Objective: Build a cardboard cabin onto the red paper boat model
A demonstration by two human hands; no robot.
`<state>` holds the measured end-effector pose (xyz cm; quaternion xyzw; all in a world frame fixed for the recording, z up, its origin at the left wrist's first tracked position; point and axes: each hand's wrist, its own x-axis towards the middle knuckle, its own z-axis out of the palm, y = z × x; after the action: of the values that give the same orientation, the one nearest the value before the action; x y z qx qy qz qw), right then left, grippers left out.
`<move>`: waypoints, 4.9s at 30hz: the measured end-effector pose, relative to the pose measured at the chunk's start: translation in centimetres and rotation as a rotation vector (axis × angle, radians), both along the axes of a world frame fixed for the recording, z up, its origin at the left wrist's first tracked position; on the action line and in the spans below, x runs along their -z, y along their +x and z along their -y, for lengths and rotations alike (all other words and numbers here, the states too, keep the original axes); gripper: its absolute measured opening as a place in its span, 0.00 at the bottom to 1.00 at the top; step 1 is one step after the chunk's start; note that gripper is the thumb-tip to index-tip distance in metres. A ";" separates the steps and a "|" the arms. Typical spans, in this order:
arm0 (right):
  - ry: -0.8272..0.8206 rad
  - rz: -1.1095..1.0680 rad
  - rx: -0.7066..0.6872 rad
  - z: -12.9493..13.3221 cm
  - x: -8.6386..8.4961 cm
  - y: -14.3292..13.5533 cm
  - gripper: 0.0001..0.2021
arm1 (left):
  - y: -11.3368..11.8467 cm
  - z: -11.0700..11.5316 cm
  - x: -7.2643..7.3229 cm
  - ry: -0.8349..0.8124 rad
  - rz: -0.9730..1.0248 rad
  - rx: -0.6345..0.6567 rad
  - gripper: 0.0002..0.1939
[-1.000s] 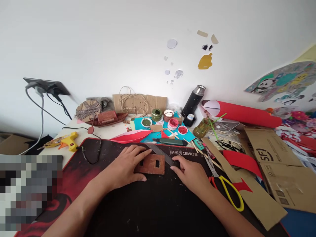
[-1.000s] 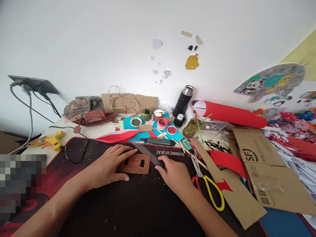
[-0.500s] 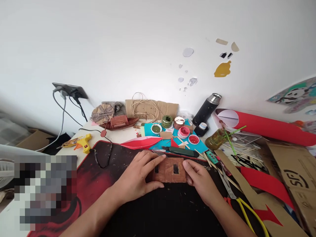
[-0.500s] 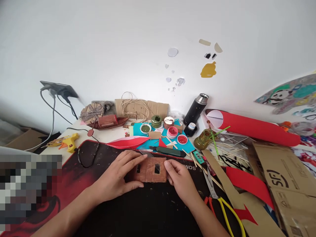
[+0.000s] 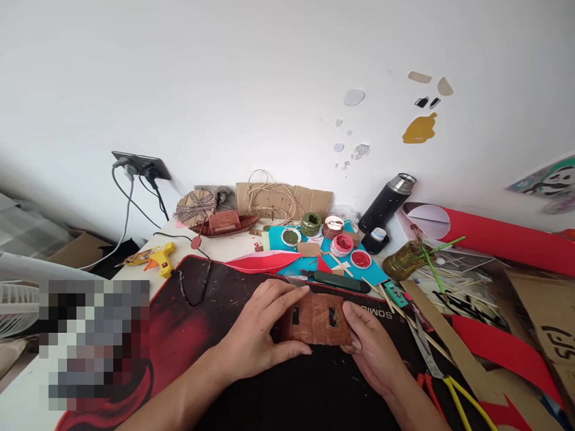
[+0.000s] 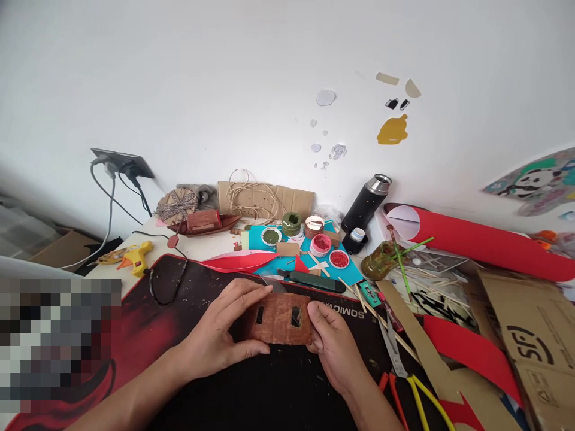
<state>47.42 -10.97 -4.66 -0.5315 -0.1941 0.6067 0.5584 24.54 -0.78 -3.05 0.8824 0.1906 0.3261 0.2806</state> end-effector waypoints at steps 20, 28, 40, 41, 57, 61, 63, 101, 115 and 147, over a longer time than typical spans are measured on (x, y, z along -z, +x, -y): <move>0.110 0.083 -0.038 0.1 -0.5 -0.1 0.29 | 0.1 -0.1 0.2 0.059 -0.042 -0.069 0.45; 0.112 0.085 -0.007 0.1 -0.6 -0.1 0.29 | -0.1 0.0 0.6 -0.071 -0.001 -0.059 0.52; 0.115 0.190 0.095 0.1 -0.6 0.3 0.29 | 0.6 -1.1 -0.3 -1.218 0.405 -0.166 0.24; 0.116 0.189 0.085 0.1 -0.6 0.3 0.29 | 0.6 -1.1 -0.2 -1.243 0.394 -0.155 0.22; 0.146 0.010 -0.023 0.2 -0.8 -0.3 0.29 | 0.8 -0.7 -0.6 -1.489 0.416 -0.089 0.24; 0.143 -0.087 -0.040 0.4 -0.8 -0.6 0.29 | 0.9 -0.8 -0.7 -1.494 0.400 -0.086 0.23; 0.139 -0.100 -0.043 0.4 -0.9 -0.6 0.29 | 1.0 -0.8 -0.8 -1.487 0.391 -0.092 0.23; 0.153 0.252 -0.269 1.0 -1.0 -0.9 0.29 | 1.2 -1.1 -0.2 -1.359 0.483 -0.132 0.21; 0.150 0.295 -0.275 1.0 -0.9 -0.2 0.27 | 1.3 -1.3 -0.1 -1.481 0.475 -0.181 0.26; 0.219 0.585 -0.371 1.3 -0.9 -0.5 0.26 | 1.5 -1.2 -0.3 -1.570 0.486 -0.172 0.25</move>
<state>46.88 -12.32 -3.78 -0.5754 -0.5026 0.4955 0.4134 26.00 0.38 -2.75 0.3169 0.3637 0.3003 0.8229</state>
